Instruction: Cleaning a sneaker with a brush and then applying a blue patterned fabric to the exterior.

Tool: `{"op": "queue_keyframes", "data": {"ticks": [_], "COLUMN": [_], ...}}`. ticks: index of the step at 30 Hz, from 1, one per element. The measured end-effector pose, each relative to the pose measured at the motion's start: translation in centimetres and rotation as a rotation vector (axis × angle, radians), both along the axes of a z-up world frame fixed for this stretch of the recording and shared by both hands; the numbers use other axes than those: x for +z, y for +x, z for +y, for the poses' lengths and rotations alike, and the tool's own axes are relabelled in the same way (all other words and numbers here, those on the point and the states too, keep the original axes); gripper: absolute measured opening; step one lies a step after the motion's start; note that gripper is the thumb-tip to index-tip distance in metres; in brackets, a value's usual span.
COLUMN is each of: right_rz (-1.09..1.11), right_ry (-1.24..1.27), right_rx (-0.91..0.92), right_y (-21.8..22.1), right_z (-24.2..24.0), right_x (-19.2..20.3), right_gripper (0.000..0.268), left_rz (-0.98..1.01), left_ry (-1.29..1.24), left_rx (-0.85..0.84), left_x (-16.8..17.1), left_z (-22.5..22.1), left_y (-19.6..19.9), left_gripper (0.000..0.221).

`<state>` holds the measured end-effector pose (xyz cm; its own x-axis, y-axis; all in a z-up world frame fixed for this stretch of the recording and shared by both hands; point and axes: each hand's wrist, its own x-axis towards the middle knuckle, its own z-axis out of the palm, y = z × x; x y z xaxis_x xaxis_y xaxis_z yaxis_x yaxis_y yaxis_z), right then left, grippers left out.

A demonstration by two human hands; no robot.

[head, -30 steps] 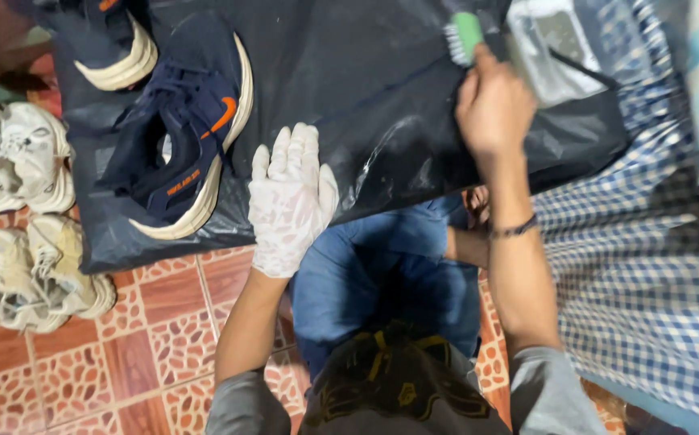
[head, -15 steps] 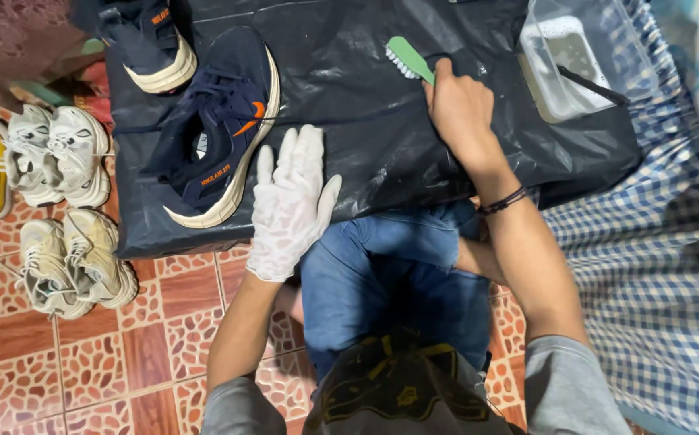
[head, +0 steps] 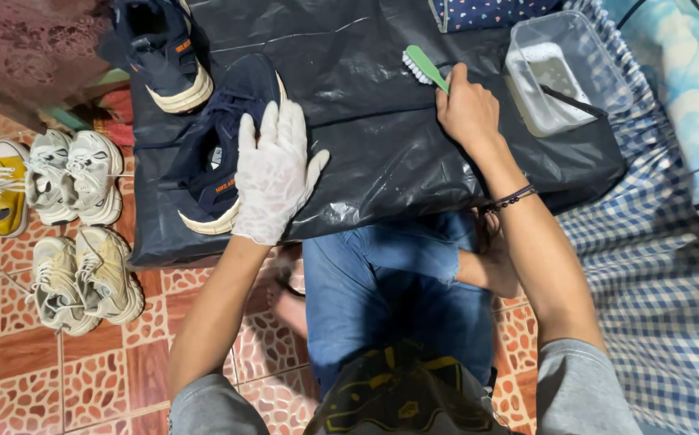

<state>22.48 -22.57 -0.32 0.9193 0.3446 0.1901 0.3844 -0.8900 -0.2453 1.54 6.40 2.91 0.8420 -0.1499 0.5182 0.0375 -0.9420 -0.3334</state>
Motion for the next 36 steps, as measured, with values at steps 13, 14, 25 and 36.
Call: {"op": "queue_keyframes", "data": {"ticks": [13, 14, 25, 36], "right_rz": [0.175, 0.162, -0.249, -0.155], "right_ry": [-0.105, -0.145, -0.307, -0.186], "right_rx": [0.191, 0.177, -0.193, 0.115], "right_y": [-15.9, -15.5, -3.2, -13.5], "right_z": [11.6, 11.8, -1.3, 9.6], "right_x": [4.6, 3.6, 0.1, 1.3], "right_gripper": [0.042, 0.046, 0.043, 0.055], "left_rz": [0.055, 0.037, -0.101, -0.087], "left_ry": [-0.179, -0.171, -0.042, -0.053], "left_rx": [-0.158, -0.165, -0.159, -0.154], "left_x": [-2.9, -2.9, -1.8, -1.5], "left_z": [0.0, 0.0, 0.2, -0.1], "left_y": [0.4, 0.4, -0.5, -0.4], "left_gripper": [0.068, 0.067, 0.067, 0.064]}}
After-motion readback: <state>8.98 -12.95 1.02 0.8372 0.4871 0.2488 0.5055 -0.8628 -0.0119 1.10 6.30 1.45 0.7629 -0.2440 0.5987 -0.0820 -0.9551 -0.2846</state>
